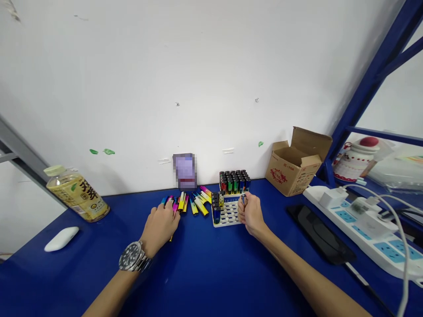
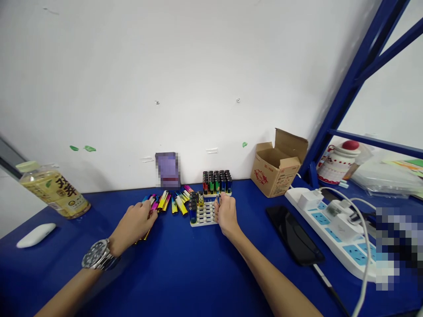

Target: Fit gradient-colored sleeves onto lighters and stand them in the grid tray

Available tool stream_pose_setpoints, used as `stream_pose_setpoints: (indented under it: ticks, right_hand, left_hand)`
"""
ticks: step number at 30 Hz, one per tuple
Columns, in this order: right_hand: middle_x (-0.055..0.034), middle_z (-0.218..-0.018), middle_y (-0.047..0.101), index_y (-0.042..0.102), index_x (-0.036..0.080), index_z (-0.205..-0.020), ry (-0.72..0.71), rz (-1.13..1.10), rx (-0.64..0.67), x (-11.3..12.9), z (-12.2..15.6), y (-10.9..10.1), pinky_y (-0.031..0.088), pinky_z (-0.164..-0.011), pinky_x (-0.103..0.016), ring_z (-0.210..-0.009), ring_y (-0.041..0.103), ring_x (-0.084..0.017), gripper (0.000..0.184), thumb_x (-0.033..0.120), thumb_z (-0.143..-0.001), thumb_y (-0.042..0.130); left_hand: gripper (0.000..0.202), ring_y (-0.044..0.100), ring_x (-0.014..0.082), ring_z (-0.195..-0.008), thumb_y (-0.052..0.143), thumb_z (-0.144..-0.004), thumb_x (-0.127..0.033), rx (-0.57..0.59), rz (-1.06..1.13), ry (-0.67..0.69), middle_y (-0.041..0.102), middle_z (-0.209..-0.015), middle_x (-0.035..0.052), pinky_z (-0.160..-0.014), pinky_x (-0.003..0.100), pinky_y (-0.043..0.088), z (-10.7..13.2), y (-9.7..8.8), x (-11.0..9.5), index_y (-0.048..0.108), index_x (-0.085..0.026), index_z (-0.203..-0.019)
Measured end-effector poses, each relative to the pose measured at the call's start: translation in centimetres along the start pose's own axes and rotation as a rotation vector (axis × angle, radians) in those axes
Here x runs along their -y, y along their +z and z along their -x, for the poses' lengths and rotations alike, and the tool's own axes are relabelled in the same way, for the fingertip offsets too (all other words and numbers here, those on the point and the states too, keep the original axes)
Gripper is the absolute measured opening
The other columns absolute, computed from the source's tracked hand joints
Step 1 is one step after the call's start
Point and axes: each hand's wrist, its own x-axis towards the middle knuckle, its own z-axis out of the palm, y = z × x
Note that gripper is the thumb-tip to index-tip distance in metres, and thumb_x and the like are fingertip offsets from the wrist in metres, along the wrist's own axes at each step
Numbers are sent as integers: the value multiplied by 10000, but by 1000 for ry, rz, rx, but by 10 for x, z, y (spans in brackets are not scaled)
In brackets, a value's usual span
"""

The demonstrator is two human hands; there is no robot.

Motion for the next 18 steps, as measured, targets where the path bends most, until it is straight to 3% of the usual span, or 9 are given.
stream_pose_setpoints:
  ticks: [6,10,13,15,18]
  right_hand:
    - [73,-338,180,247,241,-432,88,31,24,4,5,5,114,-289,-205,-279,129,-69,476,411,-877,251]
    - [73,-350,206,270,236,-451,24,40,20,0,5,3,132,-299,-200,-290,149,-68,461,398,-883,266]
    - [84,-356,239,353,229,-518,-56,51,100,-4,3,1,202,-313,-209,-300,183,-74,492,523,-902,262]
    - [82,-391,328,401,226,-624,-165,83,187,-6,1,-1,310,-360,-228,-326,292,-94,468,605,-884,309]
    - [53,-487,479,418,228,-732,-356,268,249,-7,-2,-3,401,-467,-251,-438,454,-130,395,596,-875,395]
  left_hand:
    - [240,620,284,-701,380,-829,-260,7,0,-6,655,-756,154,-696,395,462,1,4,-1,578,-150,-749]
    - [234,604,263,-658,383,-814,-250,-23,12,-24,634,-663,113,-668,375,456,6,2,-1,515,-202,-627]
    - [226,595,271,-655,381,-815,-270,-65,66,-29,602,-632,100,-636,370,447,8,0,1,479,-216,-618]
    - [198,593,269,-672,381,-822,-294,-118,116,-27,589,-649,93,-634,365,444,10,-4,-1,463,-216,-660]
    - [170,585,231,-631,346,-860,-321,-155,330,-27,575,-669,52,-597,339,439,14,-9,-10,421,-221,-746]
